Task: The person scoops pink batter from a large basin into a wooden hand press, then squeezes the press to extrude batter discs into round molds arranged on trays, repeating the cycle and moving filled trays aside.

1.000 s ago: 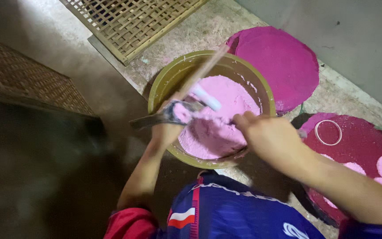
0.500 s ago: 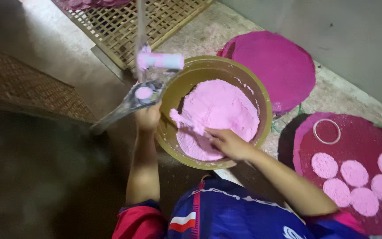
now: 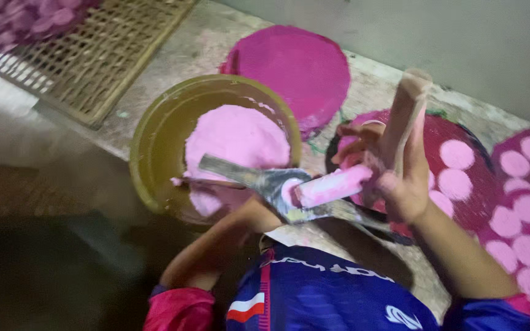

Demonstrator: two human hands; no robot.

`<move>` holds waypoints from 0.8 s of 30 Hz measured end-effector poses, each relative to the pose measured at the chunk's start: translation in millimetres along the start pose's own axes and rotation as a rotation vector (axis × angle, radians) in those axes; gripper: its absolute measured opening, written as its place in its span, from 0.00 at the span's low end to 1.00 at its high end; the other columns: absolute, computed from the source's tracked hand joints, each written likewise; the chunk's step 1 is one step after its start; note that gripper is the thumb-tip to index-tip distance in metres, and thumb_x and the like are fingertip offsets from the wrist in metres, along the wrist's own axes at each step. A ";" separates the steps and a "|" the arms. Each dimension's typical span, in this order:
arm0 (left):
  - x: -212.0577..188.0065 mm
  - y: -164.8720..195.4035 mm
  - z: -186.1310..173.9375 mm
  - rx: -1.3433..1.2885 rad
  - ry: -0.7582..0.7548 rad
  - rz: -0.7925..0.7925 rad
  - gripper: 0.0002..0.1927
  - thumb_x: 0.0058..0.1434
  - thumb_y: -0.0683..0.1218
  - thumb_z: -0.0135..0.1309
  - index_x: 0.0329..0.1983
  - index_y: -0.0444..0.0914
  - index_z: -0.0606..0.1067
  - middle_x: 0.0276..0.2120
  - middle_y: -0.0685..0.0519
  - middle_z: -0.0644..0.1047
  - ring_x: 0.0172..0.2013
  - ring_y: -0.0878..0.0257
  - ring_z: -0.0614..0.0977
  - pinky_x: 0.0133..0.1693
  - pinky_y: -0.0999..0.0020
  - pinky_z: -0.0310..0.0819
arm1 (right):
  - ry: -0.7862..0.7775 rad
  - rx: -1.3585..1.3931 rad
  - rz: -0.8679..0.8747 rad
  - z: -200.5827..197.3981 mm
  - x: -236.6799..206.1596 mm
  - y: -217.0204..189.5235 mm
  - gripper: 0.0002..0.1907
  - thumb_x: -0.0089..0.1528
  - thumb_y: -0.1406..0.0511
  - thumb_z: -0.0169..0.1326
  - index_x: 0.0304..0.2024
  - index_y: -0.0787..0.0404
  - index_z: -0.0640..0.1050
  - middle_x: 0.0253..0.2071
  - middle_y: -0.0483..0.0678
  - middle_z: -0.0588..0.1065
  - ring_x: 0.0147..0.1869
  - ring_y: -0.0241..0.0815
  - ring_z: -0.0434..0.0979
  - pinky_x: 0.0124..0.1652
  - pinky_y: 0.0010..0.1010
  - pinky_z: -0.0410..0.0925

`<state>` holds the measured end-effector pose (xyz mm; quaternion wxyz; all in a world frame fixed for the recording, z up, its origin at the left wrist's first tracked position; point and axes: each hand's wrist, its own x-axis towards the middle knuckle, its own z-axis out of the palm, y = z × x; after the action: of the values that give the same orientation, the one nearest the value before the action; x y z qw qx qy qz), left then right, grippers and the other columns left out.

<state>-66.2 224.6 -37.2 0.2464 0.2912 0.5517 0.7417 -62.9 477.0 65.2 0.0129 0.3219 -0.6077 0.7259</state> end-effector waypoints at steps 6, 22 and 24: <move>10.6 -27.8 55.6 -0.334 -0.153 -0.260 0.35 0.52 0.40 0.62 0.64 0.38 0.66 0.55 0.51 0.74 0.56 0.58 0.76 0.54 0.61 0.74 | -0.284 -0.886 -0.507 -16.4 -74.3 -45.7 0.10 0.58 0.60 0.59 0.40 0.45 0.71 0.58 0.67 0.73 0.54 0.68 0.81 0.47 0.44 0.78; 164.4 -54.1 84.9 -0.074 -0.540 -0.158 0.43 0.53 0.46 0.69 0.68 0.40 0.59 0.64 0.51 0.67 0.65 0.56 0.68 0.63 0.58 0.69 | -0.118 -0.013 0.780 -131.3 -224.5 -9.0 0.42 0.56 0.50 0.66 0.65 0.68 0.72 0.65 0.58 0.73 0.72 0.51 0.68 0.71 0.42 0.56; 196.0 -79.2 60.2 -0.058 -0.449 -0.102 0.44 0.53 0.46 0.70 0.69 0.41 0.58 0.65 0.51 0.66 0.66 0.56 0.67 0.64 0.57 0.68 | 0.047 -0.053 0.745 -133.3 -256.0 -0.6 0.43 0.55 0.49 0.66 0.65 0.69 0.72 0.63 0.57 0.73 0.71 0.49 0.69 0.71 0.40 0.57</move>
<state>-159.3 421.2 -68.6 0.4085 0.4133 0.4755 0.6605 80.0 691.2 -65.2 -0.2296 0.0616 -0.7013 0.6721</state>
